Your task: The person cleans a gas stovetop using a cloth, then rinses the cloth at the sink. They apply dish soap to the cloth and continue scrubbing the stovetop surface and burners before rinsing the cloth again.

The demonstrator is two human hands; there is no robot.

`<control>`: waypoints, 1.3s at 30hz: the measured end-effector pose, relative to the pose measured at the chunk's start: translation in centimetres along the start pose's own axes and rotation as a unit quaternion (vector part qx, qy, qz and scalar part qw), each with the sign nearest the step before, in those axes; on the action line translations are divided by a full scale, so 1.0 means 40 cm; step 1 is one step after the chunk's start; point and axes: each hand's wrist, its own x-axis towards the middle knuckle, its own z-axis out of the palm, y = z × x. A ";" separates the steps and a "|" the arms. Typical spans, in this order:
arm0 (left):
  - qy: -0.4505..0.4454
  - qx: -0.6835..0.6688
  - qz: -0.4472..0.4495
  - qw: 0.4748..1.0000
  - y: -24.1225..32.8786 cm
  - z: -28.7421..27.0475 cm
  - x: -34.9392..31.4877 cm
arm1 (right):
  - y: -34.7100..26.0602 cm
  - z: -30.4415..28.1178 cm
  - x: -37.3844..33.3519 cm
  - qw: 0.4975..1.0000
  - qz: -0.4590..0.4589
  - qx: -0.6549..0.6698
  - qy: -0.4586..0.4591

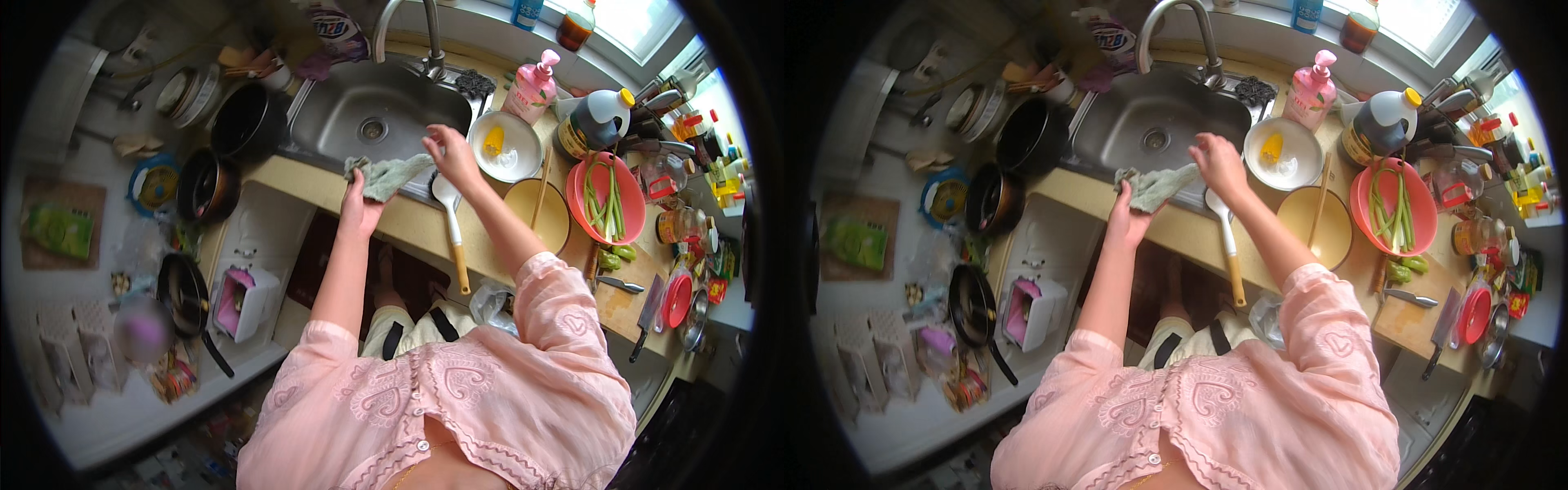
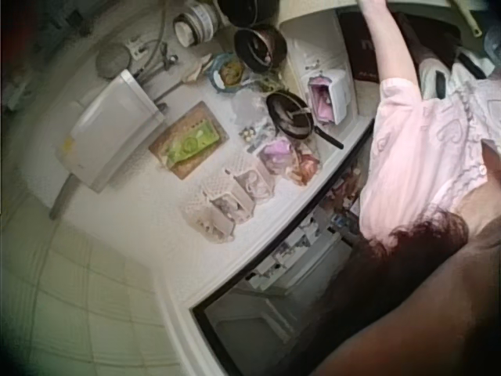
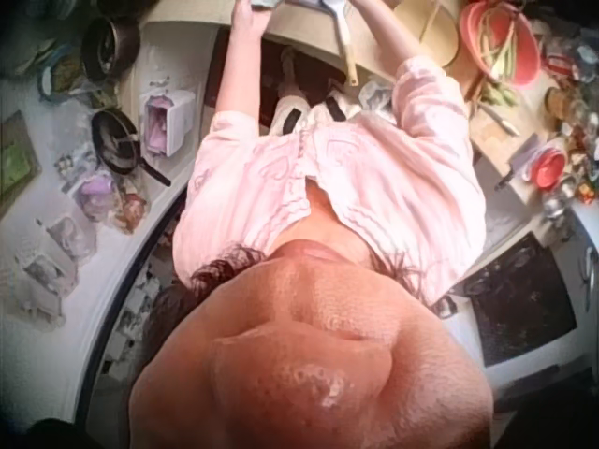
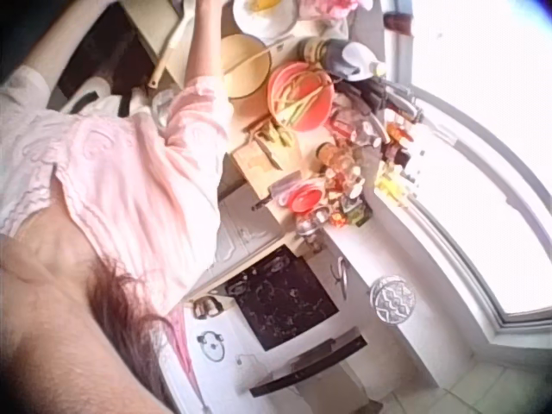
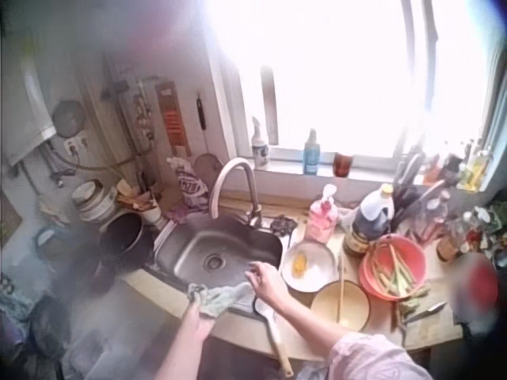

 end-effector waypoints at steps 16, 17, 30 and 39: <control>0.099 -0.111 -0.305 0.941 -0.122 -0.189 0.530 | 0.235 0.114 0.492 0.961 0.057 -0.270 0.019; 0.112 -0.120 -0.314 0.935 -0.127 -0.198 0.533 | 0.243 0.123 0.486 0.967 0.037 -0.253 0.021; 0.159 -0.145 -0.378 0.900 -0.172 -0.234 0.580 | 0.297 0.186 0.423 0.946 -0.053 -0.289 0.137; 0.160 -0.152 -0.361 0.906 -0.165 -0.234 0.592 | 0.207 0.300 0.358 0.948 0.091 -0.083 0.295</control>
